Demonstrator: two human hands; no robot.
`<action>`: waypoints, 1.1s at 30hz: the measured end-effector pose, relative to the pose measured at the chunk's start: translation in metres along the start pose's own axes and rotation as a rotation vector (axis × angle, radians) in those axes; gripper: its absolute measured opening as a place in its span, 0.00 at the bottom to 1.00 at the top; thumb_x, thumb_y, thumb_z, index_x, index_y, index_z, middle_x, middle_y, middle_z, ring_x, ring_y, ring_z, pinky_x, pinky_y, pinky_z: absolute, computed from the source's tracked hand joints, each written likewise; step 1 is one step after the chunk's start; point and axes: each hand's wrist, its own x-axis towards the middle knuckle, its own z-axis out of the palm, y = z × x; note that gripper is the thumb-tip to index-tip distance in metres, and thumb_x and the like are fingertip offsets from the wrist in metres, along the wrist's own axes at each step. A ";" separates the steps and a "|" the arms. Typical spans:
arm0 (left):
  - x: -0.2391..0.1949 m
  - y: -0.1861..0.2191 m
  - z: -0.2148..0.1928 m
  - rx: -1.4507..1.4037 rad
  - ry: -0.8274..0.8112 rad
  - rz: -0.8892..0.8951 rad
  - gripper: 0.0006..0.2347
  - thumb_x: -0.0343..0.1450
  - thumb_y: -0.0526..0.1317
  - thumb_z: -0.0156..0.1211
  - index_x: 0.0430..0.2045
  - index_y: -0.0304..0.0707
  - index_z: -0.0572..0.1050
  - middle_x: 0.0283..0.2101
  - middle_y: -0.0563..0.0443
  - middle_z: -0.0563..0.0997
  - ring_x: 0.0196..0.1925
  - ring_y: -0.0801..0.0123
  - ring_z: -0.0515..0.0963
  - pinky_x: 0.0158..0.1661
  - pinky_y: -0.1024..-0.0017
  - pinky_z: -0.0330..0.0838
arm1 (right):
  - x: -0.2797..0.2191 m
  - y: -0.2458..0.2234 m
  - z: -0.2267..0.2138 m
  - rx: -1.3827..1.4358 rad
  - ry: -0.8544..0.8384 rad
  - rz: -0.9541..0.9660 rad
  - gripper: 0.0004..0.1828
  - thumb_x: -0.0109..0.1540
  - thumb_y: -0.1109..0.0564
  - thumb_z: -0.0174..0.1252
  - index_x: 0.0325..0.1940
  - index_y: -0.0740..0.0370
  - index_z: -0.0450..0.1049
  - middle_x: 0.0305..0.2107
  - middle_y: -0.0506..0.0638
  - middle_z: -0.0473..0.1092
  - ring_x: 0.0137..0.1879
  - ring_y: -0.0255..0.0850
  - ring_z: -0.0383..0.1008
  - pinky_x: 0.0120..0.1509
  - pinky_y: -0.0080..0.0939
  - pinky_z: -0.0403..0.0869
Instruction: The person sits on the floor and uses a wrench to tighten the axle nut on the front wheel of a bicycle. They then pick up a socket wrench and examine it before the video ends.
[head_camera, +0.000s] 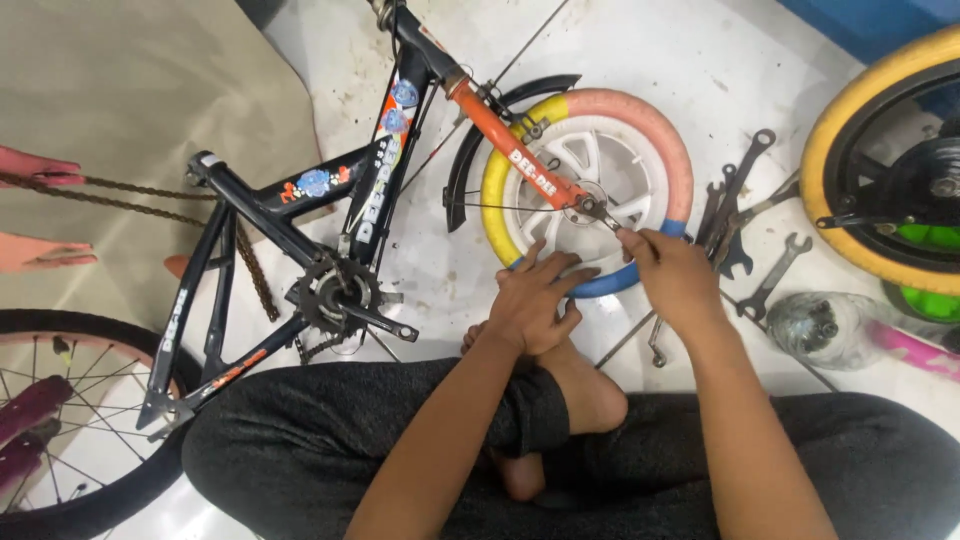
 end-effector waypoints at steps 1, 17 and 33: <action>0.000 0.001 0.000 0.004 -0.001 0.000 0.18 0.69 0.45 0.48 0.54 0.54 0.75 0.55 0.51 0.77 0.61 0.62 0.78 0.76 0.54 0.47 | -0.001 0.001 -0.003 0.003 -0.001 -0.002 0.28 0.74 0.36 0.42 0.54 0.57 0.80 0.37 0.59 0.79 0.50 0.58 0.79 0.52 0.56 0.75; 0.004 0.004 -0.004 0.005 -0.056 -0.013 0.19 0.68 0.44 0.48 0.53 0.51 0.75 0.56 0.50 0.77 0.62 0.60 0.77 0.76 0.53 0.44 | -0.001 0.006 0.039 0.083 0.010 -0.073 0.30 0.76 0.41 0.34 0.41 0.60 0.76 0.28 0.58 0.77 0.41 0.55 0.79 0.46 0.54 0.76; 0.003 0.000 -0.002 0.029 -0.063 -0.011 0.19 0.68 0.44 0.47 0.55 0.53 0.75 0.56 0.50 0.77 0.62 0.61 0.77 0.75 0.54 0.44 | -0.018 0.014 0.008 -0.019 0.224 -0.234 0.24 0.76 0.41 0.46 0.42 0.59 0.79 0.29 0.55 0.79 0.40 0.54 0.81 0.44 0.50 0.76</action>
